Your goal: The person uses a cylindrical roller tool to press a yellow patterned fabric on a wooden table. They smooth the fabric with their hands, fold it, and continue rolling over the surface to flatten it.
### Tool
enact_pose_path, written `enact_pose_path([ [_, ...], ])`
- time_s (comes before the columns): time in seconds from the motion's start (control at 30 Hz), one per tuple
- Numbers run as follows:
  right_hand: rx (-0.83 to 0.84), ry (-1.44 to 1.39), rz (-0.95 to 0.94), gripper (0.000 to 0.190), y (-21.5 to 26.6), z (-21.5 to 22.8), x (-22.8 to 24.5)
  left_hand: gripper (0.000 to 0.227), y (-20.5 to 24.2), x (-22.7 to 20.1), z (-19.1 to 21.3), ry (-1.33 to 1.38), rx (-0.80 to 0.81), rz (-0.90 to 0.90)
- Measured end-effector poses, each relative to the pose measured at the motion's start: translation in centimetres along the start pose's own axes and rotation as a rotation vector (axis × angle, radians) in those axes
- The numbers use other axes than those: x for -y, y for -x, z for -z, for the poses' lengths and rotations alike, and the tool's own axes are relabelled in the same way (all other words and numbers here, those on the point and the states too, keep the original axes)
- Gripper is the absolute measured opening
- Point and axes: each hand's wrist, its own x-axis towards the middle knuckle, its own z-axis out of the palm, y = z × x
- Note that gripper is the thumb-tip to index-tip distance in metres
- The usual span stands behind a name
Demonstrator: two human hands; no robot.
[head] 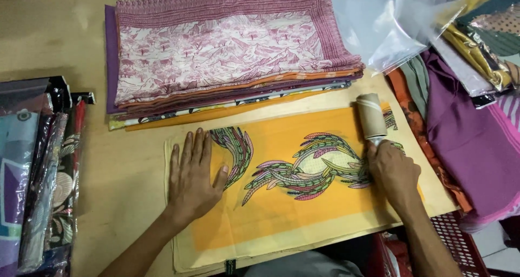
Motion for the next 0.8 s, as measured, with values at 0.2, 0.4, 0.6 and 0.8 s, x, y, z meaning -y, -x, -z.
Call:
enact_pose_path([
  [0.2,-0.191,0.083,0.102,0.054,-1.6,-1.1,-4.2,0.082,0.1,0.7,-1.1,-0.066,-0.057,-0.053],
  [0.4,-0.168,-0.029,-0.003,0.061,-1.5,0.4,-3.8,0.083,0.0,0.7,-1.3,-0.101,-0.053,-0.051],
  [0.6,-0.323,-0.171,0.12,0.052,1.4,-0.1,-1.8,0.084,0.2,0.6,-1.6,-0.135,-0.06,-0.064],
  [0.8,-0.146,-0.554,0.47,0.024,9.1,-3.1,8.5,0.088,0.2,0.5,0.1,0.273,-0.146,-0.212],
])
